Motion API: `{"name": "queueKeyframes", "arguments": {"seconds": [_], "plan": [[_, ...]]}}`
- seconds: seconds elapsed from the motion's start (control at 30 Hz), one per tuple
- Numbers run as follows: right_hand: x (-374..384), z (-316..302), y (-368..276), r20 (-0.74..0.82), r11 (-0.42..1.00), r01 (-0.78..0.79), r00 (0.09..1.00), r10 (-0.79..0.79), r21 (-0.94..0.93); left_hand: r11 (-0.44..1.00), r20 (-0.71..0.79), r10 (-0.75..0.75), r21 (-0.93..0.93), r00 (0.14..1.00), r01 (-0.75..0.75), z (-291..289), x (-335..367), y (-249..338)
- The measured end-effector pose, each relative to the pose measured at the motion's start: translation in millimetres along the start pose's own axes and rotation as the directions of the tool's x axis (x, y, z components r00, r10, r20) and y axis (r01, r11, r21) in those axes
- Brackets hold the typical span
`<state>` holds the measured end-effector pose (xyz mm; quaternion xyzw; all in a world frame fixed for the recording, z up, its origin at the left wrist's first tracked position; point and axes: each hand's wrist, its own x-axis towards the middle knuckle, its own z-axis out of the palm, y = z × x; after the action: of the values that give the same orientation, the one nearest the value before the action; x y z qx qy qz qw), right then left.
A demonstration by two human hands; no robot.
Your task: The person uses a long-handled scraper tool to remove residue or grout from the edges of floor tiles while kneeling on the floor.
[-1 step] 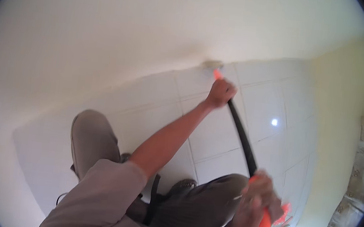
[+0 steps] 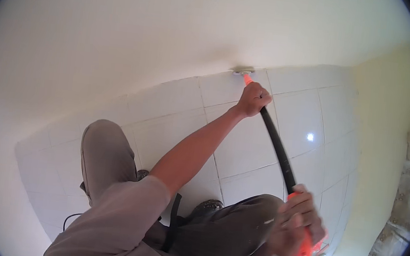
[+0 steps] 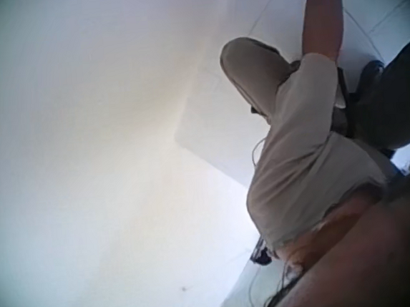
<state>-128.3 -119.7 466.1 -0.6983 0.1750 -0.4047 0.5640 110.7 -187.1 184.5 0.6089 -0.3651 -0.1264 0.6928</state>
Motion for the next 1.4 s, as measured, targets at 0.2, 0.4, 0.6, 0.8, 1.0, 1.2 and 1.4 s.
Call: {"name": "queueKeyframes", "arguments": {"seconds": [0.2,0.4,0.6,0.8,1.0,1.2,1.4], "plan": [[0.7,-4.0,-5.5,0.031,1.000,0.014,0.999,-0.013,-0.027,0.990,-0.035,0.021,-0.140,0.999,-0.026,8.2,-18.6,9.4],[12.9,-11.1,5.0,0.010,0.998,0.053,0.999,-0.052,-0.034,0.989,0.002,-0.058,-0.138,0.998,0.057,17.0,-8.9,6.5],[18.2,-7.3,22.2,-0.025,0.996,0.091,0.996,-0.091,0.020,0.993,0.042,-0.112,-0.038,0.993,0.114,1.5,-7.4,-6.5],[9.8,-1.2,25.8,-0.095,0.999,0.039,0.995,-0.041,-0.019,0.991,0.067,-0.123,-0.037,0.990,0.126,5.0,6.1,-4.9],[7.5,-10.4,23.2,-0.021,0.998,0.061,0.998,-0.061,-0.024,0.991,0.056,-0.060,-0.114,0.997,0.066,19.7,10.1,-2.9],[13.8,-23.2,20.6,0.030,0.996,0.073,0.997,-0.071,-0.046,0.999,-0.065,0.011,-0.047,0.998,-0.015,29.1,8.6,-12.3],[19.9,-19.8,30.6,-0.043,0.999,0.037,0.998,-0.037,0.001,0.996,0.004,-0.087,0.013,0.996,0.087,20.0,-13.3,-21.3]]}}
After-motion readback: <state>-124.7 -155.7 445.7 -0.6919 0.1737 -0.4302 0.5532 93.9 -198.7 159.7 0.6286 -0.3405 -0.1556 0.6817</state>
